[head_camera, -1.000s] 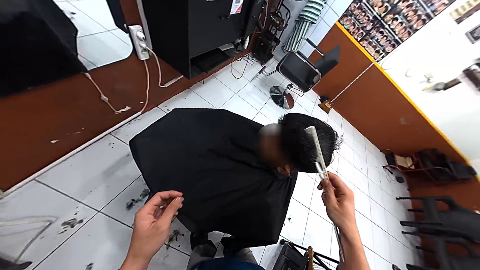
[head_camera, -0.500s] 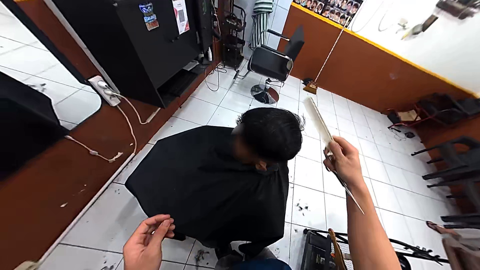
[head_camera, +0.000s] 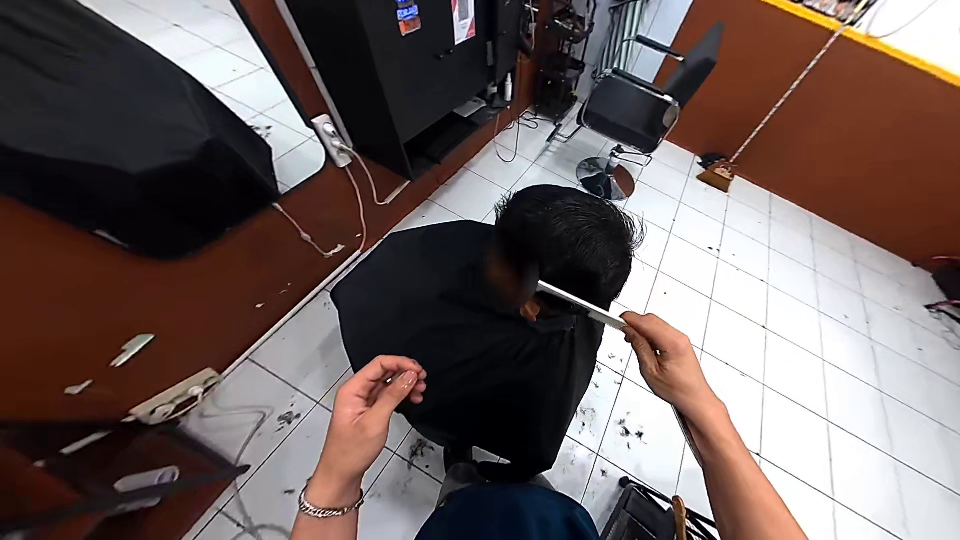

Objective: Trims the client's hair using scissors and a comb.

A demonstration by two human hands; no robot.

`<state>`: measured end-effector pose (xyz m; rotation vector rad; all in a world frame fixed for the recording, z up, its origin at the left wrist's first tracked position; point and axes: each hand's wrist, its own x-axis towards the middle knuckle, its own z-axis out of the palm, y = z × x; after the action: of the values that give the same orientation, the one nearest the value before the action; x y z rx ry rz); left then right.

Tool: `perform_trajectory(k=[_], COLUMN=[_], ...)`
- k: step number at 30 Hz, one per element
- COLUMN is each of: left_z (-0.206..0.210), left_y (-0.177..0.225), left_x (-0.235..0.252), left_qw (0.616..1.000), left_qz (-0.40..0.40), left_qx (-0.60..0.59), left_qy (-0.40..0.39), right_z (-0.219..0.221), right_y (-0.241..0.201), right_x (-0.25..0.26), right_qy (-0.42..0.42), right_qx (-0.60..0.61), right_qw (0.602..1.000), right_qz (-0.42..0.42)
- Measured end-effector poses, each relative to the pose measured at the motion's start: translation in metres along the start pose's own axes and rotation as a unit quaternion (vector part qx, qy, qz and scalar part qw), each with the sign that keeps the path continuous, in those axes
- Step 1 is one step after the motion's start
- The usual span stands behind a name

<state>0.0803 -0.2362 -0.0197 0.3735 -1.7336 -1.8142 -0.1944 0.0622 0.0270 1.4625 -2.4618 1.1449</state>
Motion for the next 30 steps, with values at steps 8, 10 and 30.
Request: perform_trajectory(k=[8,10,30], left_z=[0.033,0.040,0.054], left_y=[0.015,0.022,0.061], left_x=[-0.016,-0.014,0.132], left_qw=[0.999,0.997,0.940], left_qz=[0.013,0.015,-0.095], left_qx=[-0.032,-0.078,0.057], left_qy=[0.018,0.007,-0.322], right_z=[-0.044,-0.055,-0.023], right_y=[0.008,0.012,0.016], right_x=[0.013,0.033,0.023], right_qy=[-0.013,0.051,-0.005], right_qx=[0.126,0.175,0.205], right_qw=[0.992,0.982,0.977], right_qz=[-0.023,0.042,0.056])
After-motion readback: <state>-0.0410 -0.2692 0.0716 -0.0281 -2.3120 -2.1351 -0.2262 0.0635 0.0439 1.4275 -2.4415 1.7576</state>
